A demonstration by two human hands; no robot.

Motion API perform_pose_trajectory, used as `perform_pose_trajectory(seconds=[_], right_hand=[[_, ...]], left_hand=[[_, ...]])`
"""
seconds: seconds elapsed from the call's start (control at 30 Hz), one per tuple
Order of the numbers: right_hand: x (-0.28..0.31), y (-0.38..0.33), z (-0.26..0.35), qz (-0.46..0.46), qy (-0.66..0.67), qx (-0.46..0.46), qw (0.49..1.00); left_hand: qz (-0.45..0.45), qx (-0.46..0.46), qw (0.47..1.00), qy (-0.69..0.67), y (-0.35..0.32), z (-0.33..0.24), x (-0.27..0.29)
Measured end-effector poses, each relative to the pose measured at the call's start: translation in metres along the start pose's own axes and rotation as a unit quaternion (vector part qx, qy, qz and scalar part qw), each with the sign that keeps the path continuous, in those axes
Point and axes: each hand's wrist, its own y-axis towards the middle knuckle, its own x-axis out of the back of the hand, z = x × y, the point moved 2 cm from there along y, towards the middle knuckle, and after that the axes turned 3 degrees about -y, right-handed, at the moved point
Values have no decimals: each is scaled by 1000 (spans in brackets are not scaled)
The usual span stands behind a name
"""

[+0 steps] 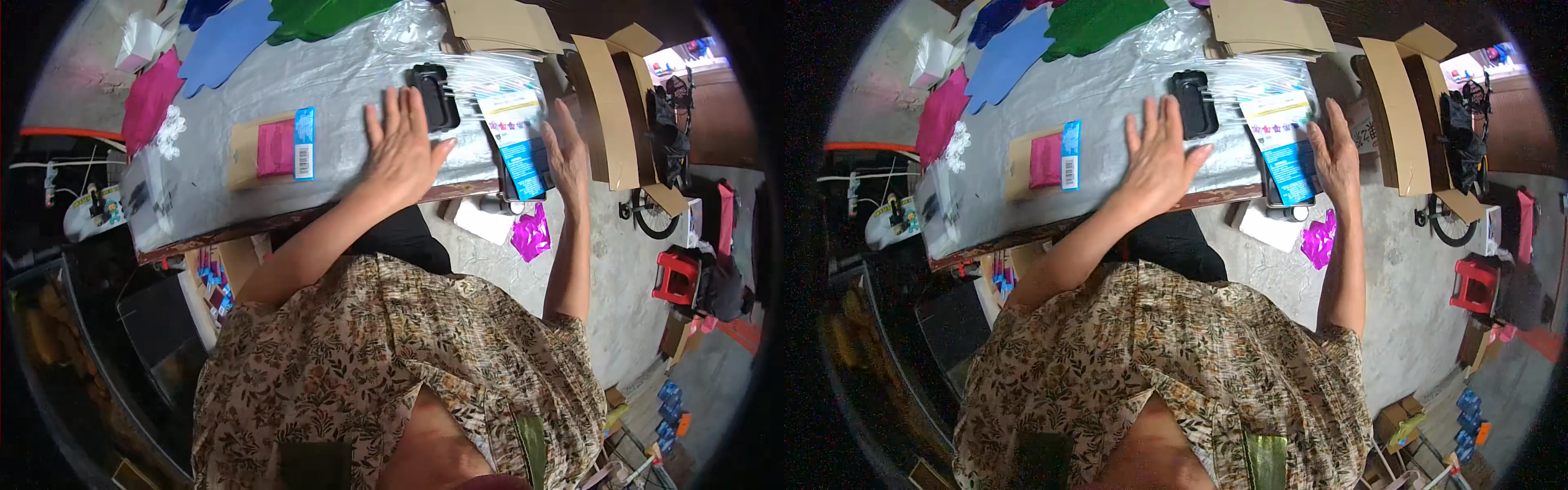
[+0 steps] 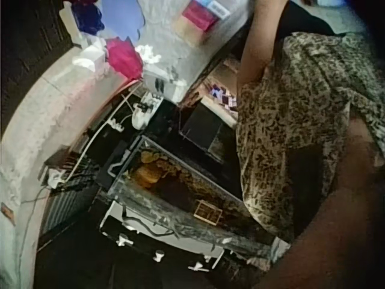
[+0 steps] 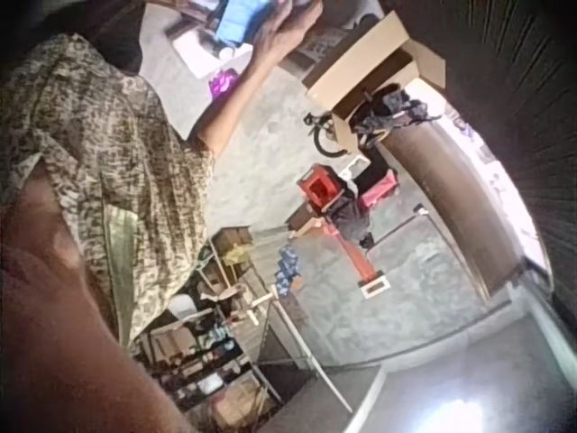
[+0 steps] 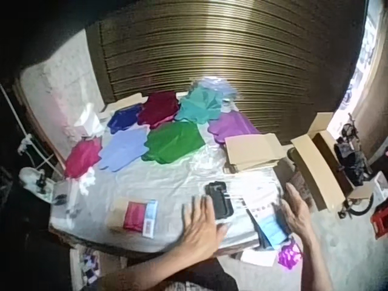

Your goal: Folding colorful fabric pieces and placing them into individual retail packages with cardboard inserts.

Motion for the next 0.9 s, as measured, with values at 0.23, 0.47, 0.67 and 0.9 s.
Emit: perform_pose_trajectory(seconds=[0.23,0.47,0.67,0.9], right_hand=[[-26,-4,16,33,-63,-23,997],[-35,-19,26,-41,-30,43,998],[-56,-46,122,-78,49,82,992],[-182,-85,221,150,3,189,970]], left_hand=[[-30,14,998,-59,-3,-9,-19],[-78,-61,982,-162,-42,8,9],[-14,-80,959,-272,-106,50,65],[-266,21,964,10,-175,192,147]])
